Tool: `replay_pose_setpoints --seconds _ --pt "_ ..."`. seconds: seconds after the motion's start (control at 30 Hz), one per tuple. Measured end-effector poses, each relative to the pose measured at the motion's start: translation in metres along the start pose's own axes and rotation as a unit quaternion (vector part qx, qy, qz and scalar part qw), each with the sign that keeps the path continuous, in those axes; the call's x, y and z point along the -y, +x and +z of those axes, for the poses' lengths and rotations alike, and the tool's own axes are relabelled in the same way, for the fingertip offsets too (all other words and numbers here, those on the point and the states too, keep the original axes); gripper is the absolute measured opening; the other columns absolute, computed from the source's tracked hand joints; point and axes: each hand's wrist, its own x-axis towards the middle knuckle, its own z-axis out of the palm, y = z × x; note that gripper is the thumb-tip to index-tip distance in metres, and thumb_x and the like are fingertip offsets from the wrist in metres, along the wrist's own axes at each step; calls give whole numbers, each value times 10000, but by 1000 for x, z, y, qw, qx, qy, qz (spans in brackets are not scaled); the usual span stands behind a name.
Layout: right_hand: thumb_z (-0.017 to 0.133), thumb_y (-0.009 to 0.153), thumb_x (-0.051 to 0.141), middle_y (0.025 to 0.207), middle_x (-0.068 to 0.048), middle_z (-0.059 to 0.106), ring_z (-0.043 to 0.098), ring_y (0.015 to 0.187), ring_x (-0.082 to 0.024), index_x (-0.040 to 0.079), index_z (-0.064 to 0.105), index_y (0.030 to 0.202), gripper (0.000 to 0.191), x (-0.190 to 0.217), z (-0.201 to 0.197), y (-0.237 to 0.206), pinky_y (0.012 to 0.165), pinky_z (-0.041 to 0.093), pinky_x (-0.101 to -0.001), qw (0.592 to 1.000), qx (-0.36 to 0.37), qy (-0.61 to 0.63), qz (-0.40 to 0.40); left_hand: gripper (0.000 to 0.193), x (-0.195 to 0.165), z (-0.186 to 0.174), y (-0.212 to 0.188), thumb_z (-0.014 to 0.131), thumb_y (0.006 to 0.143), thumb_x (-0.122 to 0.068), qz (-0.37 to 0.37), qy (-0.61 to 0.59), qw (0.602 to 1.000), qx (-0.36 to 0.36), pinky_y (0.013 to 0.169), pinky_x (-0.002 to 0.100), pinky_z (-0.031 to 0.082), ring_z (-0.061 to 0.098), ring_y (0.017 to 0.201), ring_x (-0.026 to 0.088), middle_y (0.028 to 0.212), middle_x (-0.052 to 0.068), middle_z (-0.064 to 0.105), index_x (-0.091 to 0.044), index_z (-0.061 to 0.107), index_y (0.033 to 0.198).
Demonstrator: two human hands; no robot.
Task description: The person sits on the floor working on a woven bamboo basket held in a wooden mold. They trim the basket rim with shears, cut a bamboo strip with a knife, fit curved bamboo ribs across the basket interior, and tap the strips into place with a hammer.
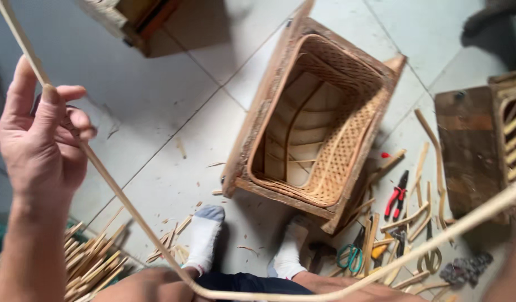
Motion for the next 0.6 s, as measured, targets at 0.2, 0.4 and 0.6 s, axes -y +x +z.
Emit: replay_pose_setpoints --seconds 0.2,0.4,0.6 --pt "451 1134 349 748 15 648 580 522 -49 169 585 1400 348 -27 -6 33 412 435 -170 984 38 151 83 510 17 87 5 553 1082 -64 -144 114 962 202 625 349 650 707 710 161 969 169 709 -88 503 1589" --pt "351 979 700 529 115 407 346 392 -23 15 706 1289 831 -58 20 53 345 326 -187 936 248 66 241 461 18 153 22 653 949 -228 -298 492 773 267 492 374 618 651 528 174 781 139 763 -193 654 1409" --pt "438 935 631 453 75 377 318 366 -51 49 751 1255 735 -62 55 57 322 269 -243 911 283 -136 266 373 26 169 41 667 962 -300 -387 610 587 365 621 367 631 713 600 181 823 113 786 -267 717 1330"
